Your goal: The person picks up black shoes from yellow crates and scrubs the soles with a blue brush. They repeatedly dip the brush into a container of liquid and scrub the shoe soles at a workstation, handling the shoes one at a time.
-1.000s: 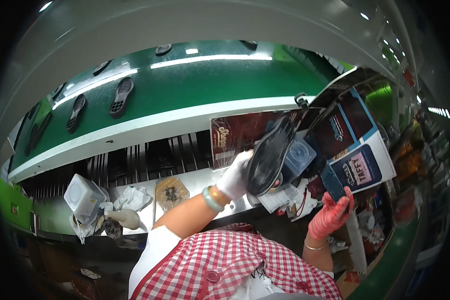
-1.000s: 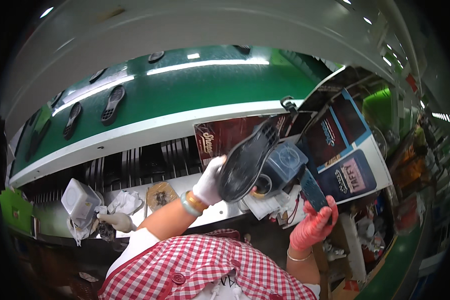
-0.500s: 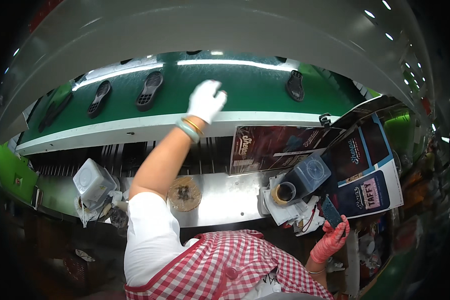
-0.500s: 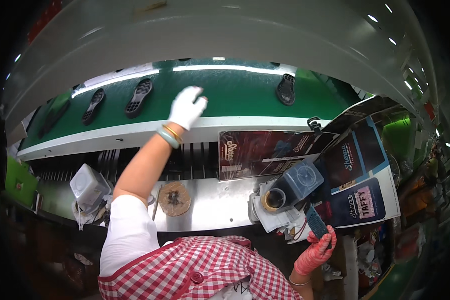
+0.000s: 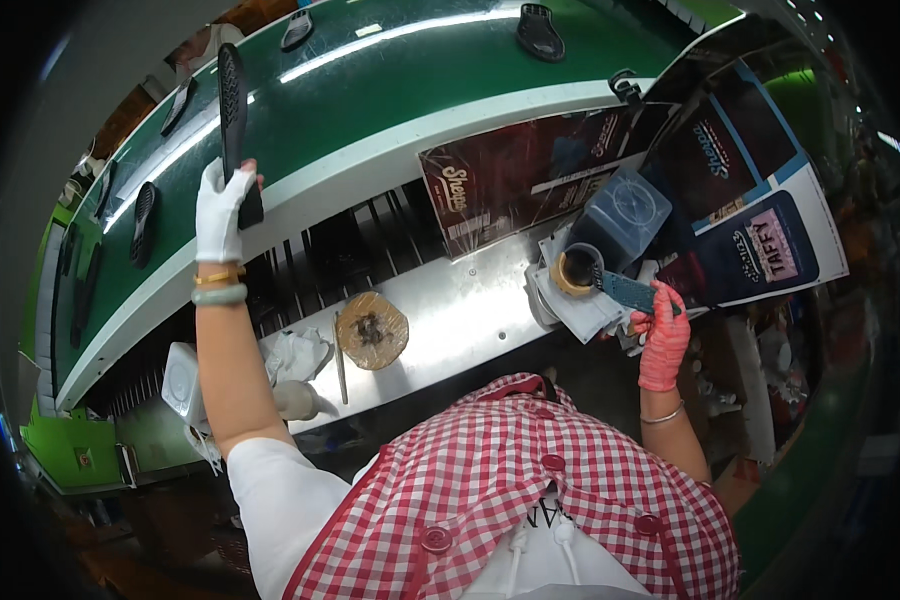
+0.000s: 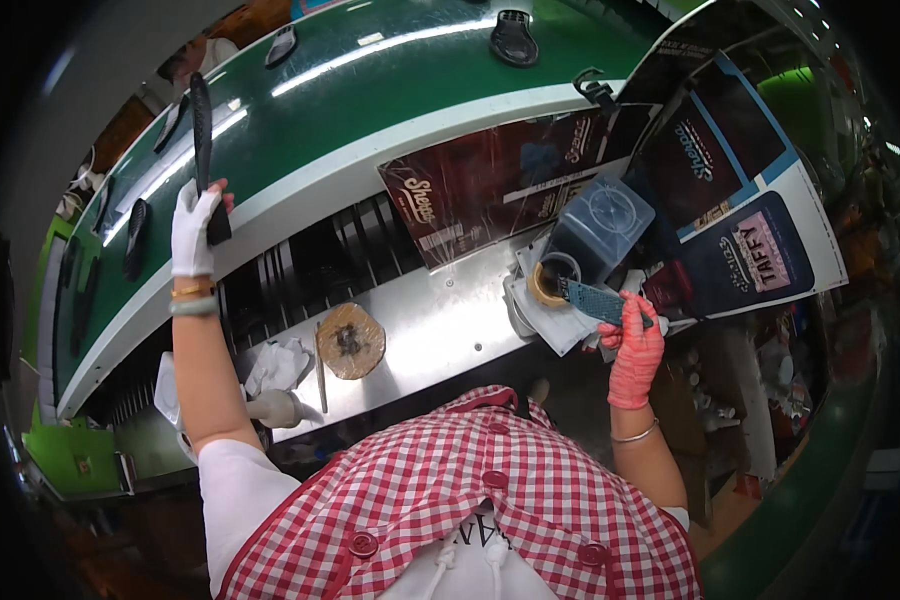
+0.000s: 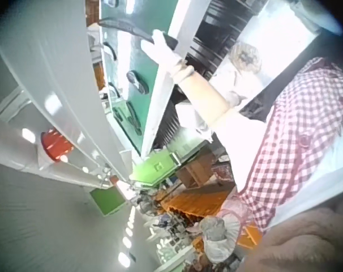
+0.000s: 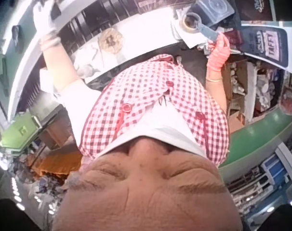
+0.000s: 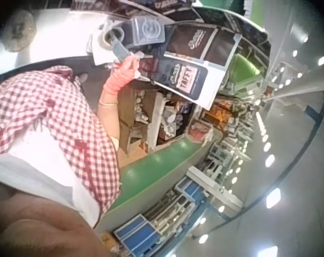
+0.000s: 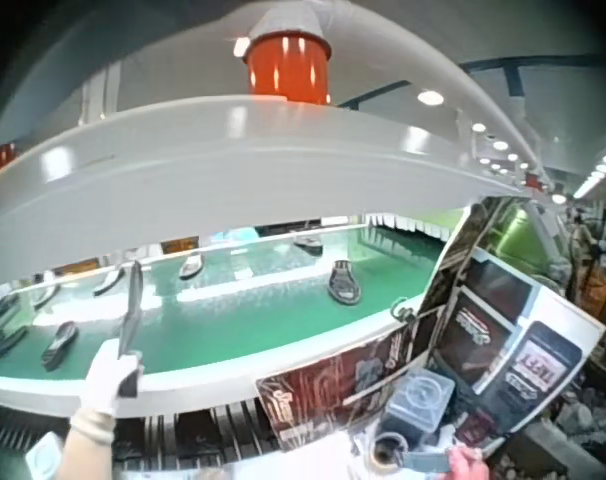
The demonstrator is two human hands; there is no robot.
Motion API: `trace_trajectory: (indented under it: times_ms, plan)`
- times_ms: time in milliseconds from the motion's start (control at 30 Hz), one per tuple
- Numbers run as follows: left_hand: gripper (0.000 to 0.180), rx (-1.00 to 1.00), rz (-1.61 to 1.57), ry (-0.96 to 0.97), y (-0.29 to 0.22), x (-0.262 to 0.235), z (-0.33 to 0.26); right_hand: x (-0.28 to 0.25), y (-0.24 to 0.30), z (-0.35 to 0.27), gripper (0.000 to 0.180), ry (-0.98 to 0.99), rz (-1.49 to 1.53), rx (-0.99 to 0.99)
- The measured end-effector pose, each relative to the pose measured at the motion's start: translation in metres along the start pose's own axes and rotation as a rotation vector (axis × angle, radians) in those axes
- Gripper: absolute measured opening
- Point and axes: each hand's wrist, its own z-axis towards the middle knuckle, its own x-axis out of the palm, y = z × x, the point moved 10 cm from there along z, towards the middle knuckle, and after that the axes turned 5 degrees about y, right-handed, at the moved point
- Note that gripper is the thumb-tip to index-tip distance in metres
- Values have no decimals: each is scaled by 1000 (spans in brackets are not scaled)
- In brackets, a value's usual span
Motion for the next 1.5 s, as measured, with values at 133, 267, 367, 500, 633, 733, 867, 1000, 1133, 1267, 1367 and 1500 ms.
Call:
trace_trajectory:
  times_ms: [133,267,367,500,633,733,867,1000,1133,1267,1367,1500]
  plan:
    - [93,-14,-377,361,-9,83,-125,3,-23,12,24,-12,-18,67]
    - [91,-430,-761,524,74,175,-216,-11,-59,31,23,-30,-13,72]
    - [61,-616,-942,465,116,209,-254,-17,-82,46,24,-2,-77,116]
    - [65,-824,-1133,378,165,221,-276,-22,-97,64,38,64,-276,111]
    - [72,-647,-1193,534,143,231,-264,-34,-123,78,39,73,-263,114]
    - [71,-637,-1304,600,115,239,-259,-31,-107,72,44,33,-367,128]
    - [65,-737,-1332,618,118,265,-254,-15,-77,62,34,49,-335,61]
    - [53,-784,-1197,555,131,279,-256,-3,-68,60,31,66,-262,82]
    - [57,-840,-1143,547,140,290,-261,-2,-78,59,29,94,-229,166]
    - [61,-962,-1199,468,147,294,-269,10,-84,61,26,153,-218,144]
    - [61,-999,-1241,498,154,297,-274,16,-95,69,25,190,-300,123]
    - [60,-1010,-1260,533,159,296,-277,25,-99,74,24,227,-390,107]
